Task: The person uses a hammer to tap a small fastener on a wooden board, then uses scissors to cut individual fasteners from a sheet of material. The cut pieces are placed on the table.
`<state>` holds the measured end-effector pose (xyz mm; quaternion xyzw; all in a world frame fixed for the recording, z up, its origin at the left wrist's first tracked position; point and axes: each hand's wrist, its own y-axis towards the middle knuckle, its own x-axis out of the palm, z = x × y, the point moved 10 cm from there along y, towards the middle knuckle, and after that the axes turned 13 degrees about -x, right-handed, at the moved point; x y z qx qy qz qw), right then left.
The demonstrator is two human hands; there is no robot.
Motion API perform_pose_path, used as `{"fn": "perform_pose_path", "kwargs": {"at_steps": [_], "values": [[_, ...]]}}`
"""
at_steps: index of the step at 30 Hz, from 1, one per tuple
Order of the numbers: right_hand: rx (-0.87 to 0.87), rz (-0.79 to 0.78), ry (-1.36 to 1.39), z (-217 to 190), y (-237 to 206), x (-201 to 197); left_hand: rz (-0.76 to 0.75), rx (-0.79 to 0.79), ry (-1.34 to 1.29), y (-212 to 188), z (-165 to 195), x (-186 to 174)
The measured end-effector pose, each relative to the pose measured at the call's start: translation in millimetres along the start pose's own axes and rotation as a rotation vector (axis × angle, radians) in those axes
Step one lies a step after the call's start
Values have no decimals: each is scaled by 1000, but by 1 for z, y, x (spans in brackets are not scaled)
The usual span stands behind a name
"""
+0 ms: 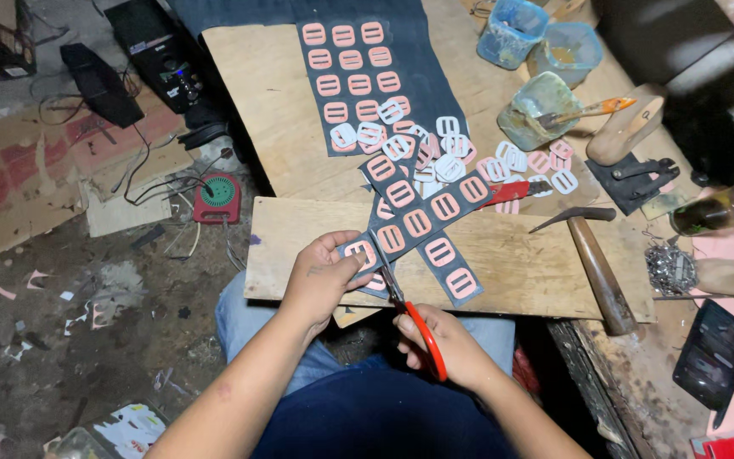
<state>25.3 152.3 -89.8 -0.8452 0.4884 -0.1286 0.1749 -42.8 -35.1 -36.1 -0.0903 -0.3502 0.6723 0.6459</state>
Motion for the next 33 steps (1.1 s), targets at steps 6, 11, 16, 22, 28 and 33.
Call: {"fn": "perform_pose_path", "kwargs": {"at_steps": [6, 11, 16, 22, 28, 33], "values": [[-42, -29, 105, 0, 14, 11, 13, -46, -21, 8, -4, -10], [74, 20, 146, 20, 20, 4, 30, -115, -12, 14, -10, -16], [83, 69, 203, 36, 21, -4, 5, -109, -51, 21, -12, -20], [80, 49, 217, 41, 12, -10, 54, 126, 30, 17, 13, -22], [40, -78, 97, 17, -1, 1, 321, 647, 649, 2, 103, -12], [9, -81, 24, 5, -9, -5, 554, 602, 943, -7, 122, 2]]}}
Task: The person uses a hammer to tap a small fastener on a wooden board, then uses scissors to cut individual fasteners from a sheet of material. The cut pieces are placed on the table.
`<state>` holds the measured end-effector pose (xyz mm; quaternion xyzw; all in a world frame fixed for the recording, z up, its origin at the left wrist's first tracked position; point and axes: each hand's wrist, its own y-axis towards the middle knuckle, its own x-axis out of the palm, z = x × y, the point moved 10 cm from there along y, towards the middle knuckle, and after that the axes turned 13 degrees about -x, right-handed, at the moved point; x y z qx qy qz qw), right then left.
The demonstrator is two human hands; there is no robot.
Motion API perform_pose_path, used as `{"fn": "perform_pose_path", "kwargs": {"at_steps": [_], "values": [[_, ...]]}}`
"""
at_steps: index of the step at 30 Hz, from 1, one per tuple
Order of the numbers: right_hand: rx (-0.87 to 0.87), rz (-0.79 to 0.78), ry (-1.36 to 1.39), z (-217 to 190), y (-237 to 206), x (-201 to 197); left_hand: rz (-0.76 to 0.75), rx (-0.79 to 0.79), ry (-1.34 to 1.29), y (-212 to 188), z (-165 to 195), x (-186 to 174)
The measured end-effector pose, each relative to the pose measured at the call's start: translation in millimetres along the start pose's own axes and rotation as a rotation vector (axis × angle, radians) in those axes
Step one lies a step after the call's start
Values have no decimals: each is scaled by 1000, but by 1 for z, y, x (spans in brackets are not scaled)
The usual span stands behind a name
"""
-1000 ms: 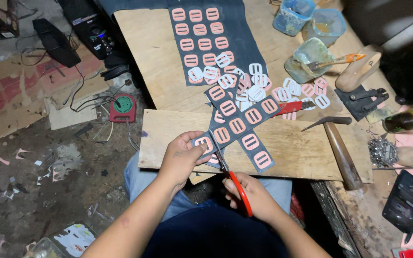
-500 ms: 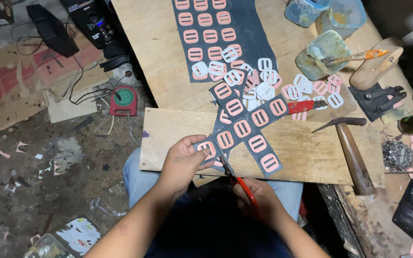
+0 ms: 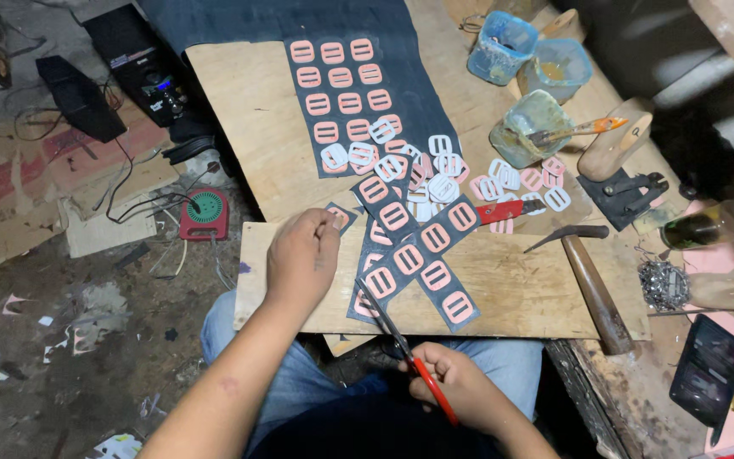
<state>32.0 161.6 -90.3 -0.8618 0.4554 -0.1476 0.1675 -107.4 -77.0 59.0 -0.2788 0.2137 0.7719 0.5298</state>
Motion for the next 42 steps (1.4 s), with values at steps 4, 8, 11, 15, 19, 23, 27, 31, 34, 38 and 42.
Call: {"fn": "perform_pose_path", "kwargs": {"at_steps": [4, 8, 11, 15, 19, 23, 27, 31, 34, 38, 42], "values": [[-333, -58, 170, -33, -10, -4, -287, -73, 44, -27, 4, 26], [-380, -10, 310, -34, -20, -13, -289, 178, 223, -59, 32, 41], [-394, -4, 287, -31, -22, -15, -145, 345, 180, -75, 51, 33], [-399, 15, 279, -23, -24, -18, -139, 332, 122, -80, 47, 37], [-435, -45, 149, -24, -28, -19, -210, 235, 66, -74, 31, 50], [-323, -101, 169, -14, -36, -19, -345, -145, -368, -60, -11, 60], [-163, -94, 161, 0, -27, -18, -582, -550, -856, -55, -43, 87], [-109, -49, 55, 1, -3, -16, -617, -653, -869, -62, -57, 87], [-48, 16, 56, 0, 12, -9, -626, -667, -841, -67, -62, 84], [10, 40, 37, -1, 23, -2, -632, -719, -914, -70, -67, 83], [20, 51, 54, 2, 28, 1, -650, -696, -905, -71, -69, 80]]}}
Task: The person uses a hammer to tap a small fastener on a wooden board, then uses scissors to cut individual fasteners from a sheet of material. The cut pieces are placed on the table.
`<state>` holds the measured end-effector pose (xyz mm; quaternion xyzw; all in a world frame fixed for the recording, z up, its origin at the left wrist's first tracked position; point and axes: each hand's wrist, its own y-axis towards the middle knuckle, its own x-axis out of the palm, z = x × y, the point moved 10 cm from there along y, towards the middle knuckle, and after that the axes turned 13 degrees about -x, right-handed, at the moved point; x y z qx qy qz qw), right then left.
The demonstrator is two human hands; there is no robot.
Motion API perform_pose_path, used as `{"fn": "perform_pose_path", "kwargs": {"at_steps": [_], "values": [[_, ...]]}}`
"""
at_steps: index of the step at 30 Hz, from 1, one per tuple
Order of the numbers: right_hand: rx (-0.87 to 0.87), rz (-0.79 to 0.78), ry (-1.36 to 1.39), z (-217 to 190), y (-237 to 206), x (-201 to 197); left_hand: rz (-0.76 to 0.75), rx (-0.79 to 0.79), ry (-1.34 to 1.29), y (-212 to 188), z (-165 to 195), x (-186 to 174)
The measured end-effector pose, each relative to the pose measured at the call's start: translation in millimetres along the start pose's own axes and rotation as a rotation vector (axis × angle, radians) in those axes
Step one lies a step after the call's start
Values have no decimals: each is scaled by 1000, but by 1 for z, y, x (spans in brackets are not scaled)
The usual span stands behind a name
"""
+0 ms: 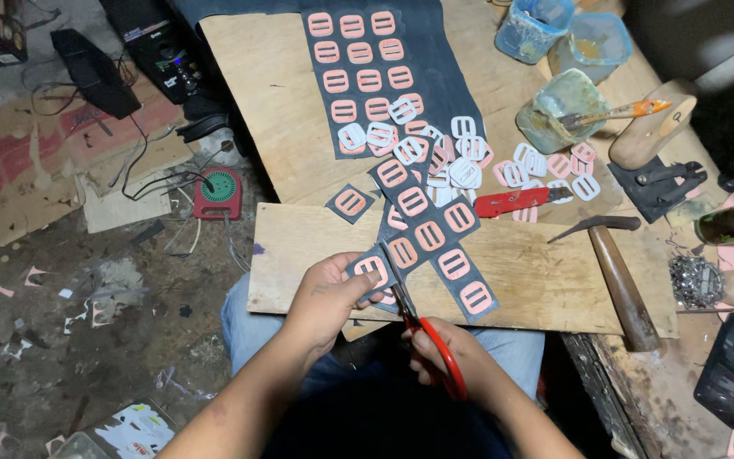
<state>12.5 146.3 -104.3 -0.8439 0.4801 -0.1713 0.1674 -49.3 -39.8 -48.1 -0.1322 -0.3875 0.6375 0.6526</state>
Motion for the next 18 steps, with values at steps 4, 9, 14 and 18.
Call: {"fn": "perform_pose_path", "kwargs": {"at_steps": [4, 9, 14, 18], "values": [[6, 46, 2, 8, 1, -3, 4, -24, 0, 0, -5, -2], [13, 142, -17, 11, -6, -12, 7, 35, 10, 1, 4, -4], [33, 199, -17, 7, -7, -16, 61, 111, 136, 4, 22, -2], [3, 188, 33, 3, -6, -10, -22, 127, 168, 3, 30, 9]]}}
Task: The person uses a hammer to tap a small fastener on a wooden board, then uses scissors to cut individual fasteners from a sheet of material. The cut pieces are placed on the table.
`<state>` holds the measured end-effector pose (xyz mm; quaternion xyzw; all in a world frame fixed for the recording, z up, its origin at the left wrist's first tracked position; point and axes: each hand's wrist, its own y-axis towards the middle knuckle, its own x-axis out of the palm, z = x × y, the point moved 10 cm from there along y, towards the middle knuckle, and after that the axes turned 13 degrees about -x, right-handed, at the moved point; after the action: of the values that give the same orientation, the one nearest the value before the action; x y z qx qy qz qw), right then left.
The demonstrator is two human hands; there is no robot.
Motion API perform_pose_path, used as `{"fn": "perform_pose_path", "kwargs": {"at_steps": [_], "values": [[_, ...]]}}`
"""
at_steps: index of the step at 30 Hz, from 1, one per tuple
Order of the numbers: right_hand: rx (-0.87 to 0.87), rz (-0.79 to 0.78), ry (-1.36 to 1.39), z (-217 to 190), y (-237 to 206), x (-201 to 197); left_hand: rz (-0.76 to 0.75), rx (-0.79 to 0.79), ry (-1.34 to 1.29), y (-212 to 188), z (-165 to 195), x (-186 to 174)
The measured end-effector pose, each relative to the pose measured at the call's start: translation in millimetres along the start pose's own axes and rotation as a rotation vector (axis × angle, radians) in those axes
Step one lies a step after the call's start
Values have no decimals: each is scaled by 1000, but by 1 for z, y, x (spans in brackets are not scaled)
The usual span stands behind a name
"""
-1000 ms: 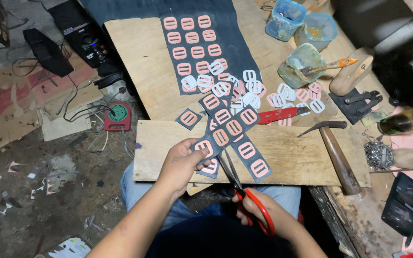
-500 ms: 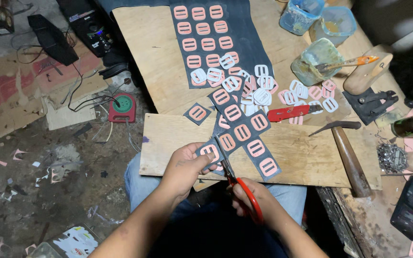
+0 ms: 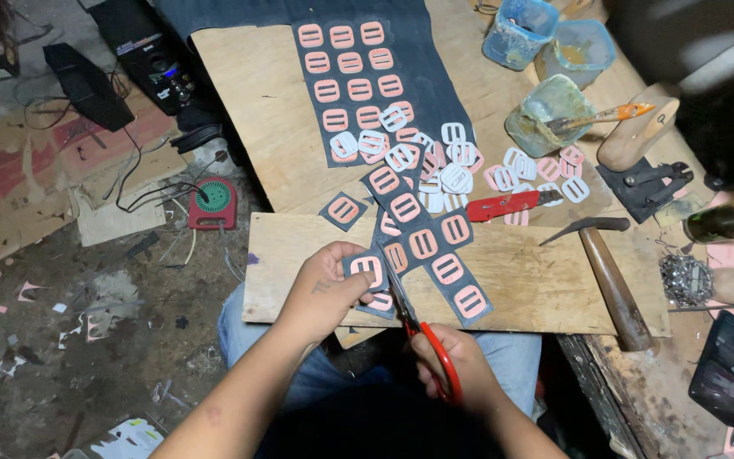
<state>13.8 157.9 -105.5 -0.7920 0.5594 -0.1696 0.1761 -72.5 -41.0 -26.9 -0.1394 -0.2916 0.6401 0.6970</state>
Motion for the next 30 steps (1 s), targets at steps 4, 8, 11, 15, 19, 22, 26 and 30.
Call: {"fn": "perform_pose_path", "kwargs": {"at_steps": [4, 8, 11, 15, 19, 22, 26, 30], "values": [[-43, -171, 169, -6, -1, 19, -29, -46, 29, -6, -4, 0], [-62, -196, 235, -11, 4, 22, -40, -43, 3, -11, -12, 1], [-43, -162, 113, -9, 8, 19, -23, -49, -4, -11, -19, -5], [-74, -89, 28, -10, 9, 14, -11, -7, 3, -10, -19, -10], [-96, -86, -2, -9, 6, 11, 71, 127, 95, -7, 9, -14], [-104, -112, 42, -5, 0, 12, 408, 543, 611, -24, 72, -21], [-170, -86, 105, -3, -8, 6, 669, 677, 929, -40, 95, -8], [-278, 9, 219, -7, -17, -15, 434, 556, 1121, -36, 62, 32]]}}
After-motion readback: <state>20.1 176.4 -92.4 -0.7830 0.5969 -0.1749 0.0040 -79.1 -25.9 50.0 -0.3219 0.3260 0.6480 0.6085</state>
